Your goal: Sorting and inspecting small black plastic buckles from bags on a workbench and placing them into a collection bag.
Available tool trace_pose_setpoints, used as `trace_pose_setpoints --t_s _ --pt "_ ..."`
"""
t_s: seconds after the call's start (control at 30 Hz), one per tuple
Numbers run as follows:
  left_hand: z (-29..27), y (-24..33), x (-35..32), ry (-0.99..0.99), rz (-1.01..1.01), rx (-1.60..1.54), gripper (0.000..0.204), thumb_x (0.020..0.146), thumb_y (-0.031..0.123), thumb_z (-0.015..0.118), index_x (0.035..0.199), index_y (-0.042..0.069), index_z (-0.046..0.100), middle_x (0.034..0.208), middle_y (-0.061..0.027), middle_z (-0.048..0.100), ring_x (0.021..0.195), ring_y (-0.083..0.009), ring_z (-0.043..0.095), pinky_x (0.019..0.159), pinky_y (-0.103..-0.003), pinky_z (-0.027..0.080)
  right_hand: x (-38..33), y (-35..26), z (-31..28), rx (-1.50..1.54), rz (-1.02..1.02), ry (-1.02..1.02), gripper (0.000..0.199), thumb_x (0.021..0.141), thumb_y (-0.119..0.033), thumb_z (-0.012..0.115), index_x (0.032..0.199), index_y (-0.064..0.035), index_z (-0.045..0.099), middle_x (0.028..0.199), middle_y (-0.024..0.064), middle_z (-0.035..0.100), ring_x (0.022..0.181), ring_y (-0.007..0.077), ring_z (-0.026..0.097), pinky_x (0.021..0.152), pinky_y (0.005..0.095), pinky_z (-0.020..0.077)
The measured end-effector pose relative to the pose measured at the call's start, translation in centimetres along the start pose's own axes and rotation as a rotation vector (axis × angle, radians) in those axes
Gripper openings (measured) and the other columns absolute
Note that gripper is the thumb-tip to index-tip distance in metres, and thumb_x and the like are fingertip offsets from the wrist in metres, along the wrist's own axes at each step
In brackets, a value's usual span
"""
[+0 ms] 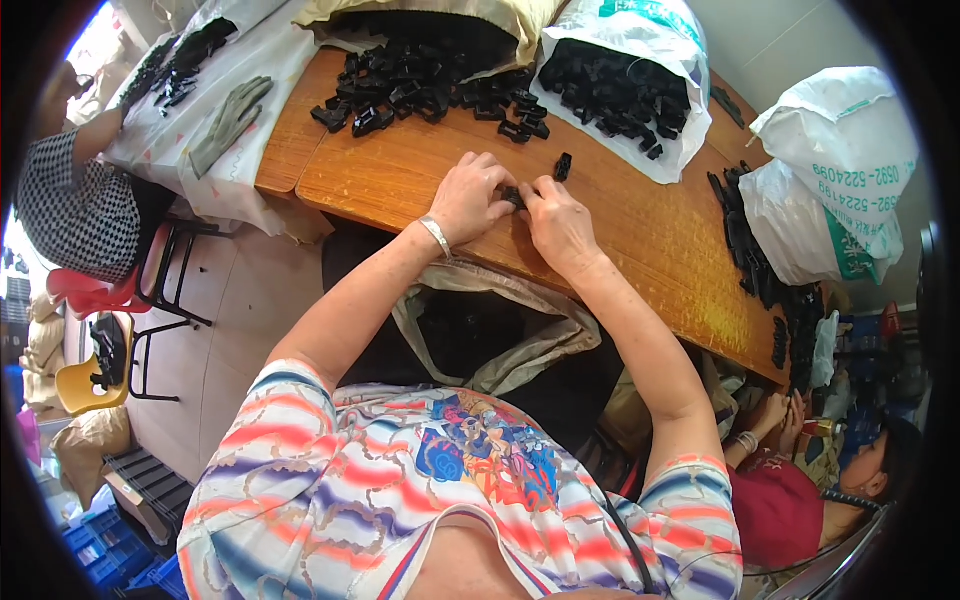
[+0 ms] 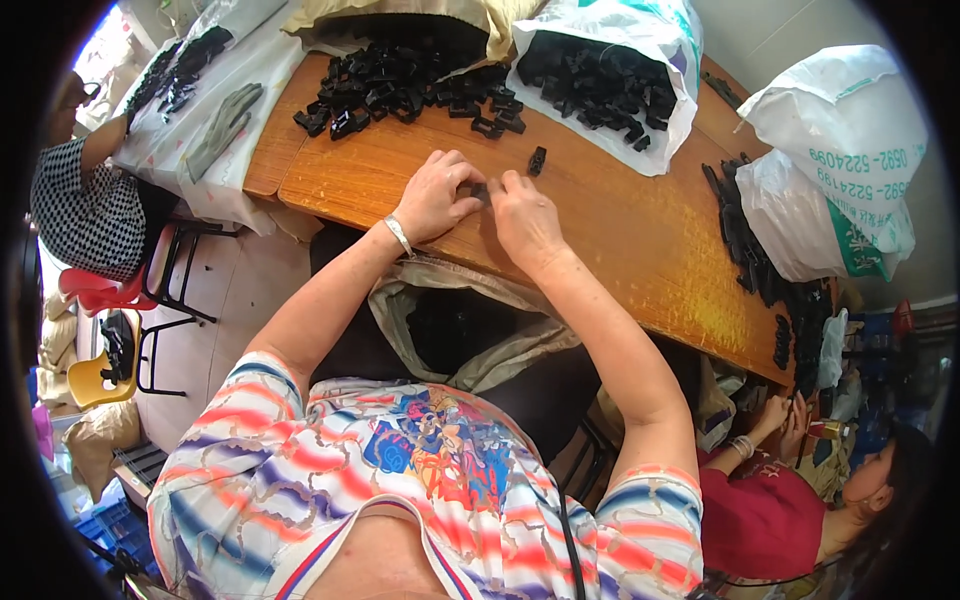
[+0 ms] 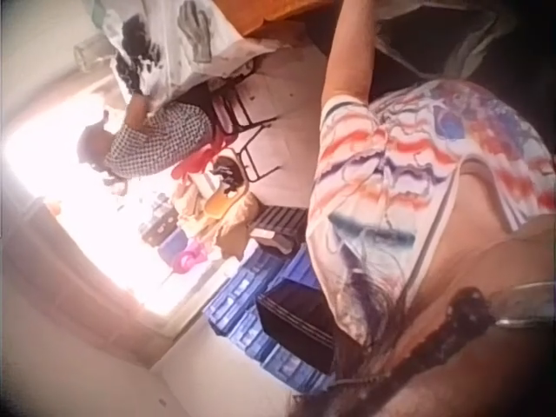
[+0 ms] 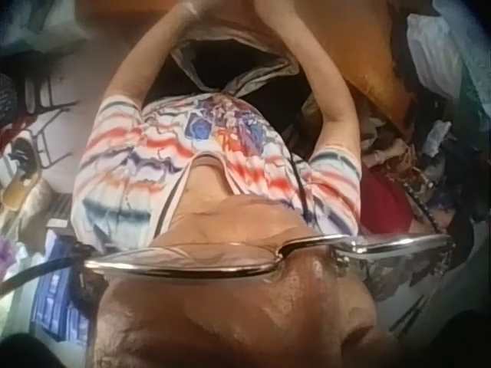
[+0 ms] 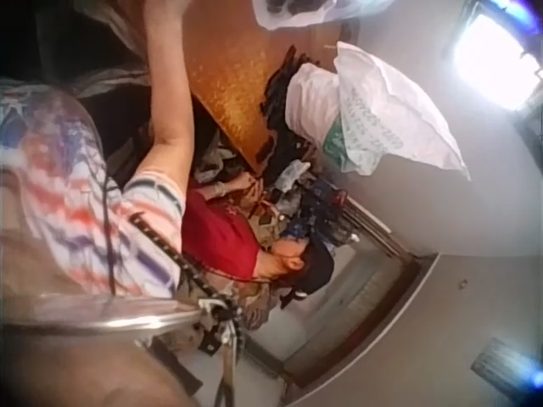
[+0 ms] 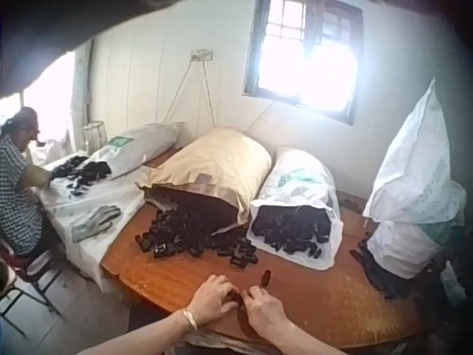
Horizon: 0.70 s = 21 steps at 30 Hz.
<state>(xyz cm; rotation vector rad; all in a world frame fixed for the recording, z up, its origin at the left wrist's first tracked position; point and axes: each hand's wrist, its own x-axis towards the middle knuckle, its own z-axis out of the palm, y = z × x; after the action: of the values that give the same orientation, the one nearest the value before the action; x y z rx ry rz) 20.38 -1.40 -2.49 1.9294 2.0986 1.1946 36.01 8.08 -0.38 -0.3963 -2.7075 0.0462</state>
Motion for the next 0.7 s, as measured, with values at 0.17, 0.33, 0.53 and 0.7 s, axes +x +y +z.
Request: trace_pose_setpoints --t_s 0.17,0.33,0.53,0.7 --pt "-1.2 -3.0 2.2 -0.187 0.012 -0.358 0.031 0.079 0.0 0.053 0.107 0.003 0.066 0.098 -0.0145 0.067 0.091 -0.032 0.063 0.086 -0.04 0.052 -3.8 -1.6 -2.9 0.271 0.129 -0.017 0.026 0.076 -0.007 0.074 0.102 -0.0048 0.07 0.088 0.013 0.063 0.079 0.0339 0.065 0.07 0.0408 0.0545" --pt "-0.5 -3.3 6.1 0.018 -0.017 0.266 0.029 0.082 0.011 0.068 0.111 0.008 0.064 0.108 -0.013 0.059 0.106 -0.0315 0.056 0.089 -0.039 0.051 -9.4 -6.3 -3.4 0.448 0.047 -0.256 0.031 0.073 -0.01 0.078 0.103 -0.0058 0.069 0.09 0.0135 0.064 0.082 0.0341 0.065 0.071 0.041 0.0549" --pt "0.6 -4.2 6.5 0.024 -0.012 0.3 0.03 0.079 0.016 0.075 0.105 0.007 0.064 0.107 -0.0118 0.057 0.107 -0.0327 0.054 0.092 -0.04 0.049 -7.2 -2.8 -3.2 0.423 -0.005 -0.083 0.016 0.079 -0.005 0.071 0.095 -0.005 0.07 0.084 0.0133 0.065 0.078 0.0315 0.066 0.069 0.0398 0.0542" --pt "0.5 -1.1 3.5 -0.054 -0.014 0.061 0.025 0.076 0.014 0.076 0.097 0.006 0.063 0.099 -0.011 0.061 0.101 -0.0314 0.056 0.089 -0.04 0.049 -0.2 4.8 -2.8 0.113 0.048 0.133 0.022 0.084 0.001 0.059 0.101 -0.0068 0.071 0.101 0.01 0.065 0.086 0.033 0.067 0.073 0.0407 0.055"
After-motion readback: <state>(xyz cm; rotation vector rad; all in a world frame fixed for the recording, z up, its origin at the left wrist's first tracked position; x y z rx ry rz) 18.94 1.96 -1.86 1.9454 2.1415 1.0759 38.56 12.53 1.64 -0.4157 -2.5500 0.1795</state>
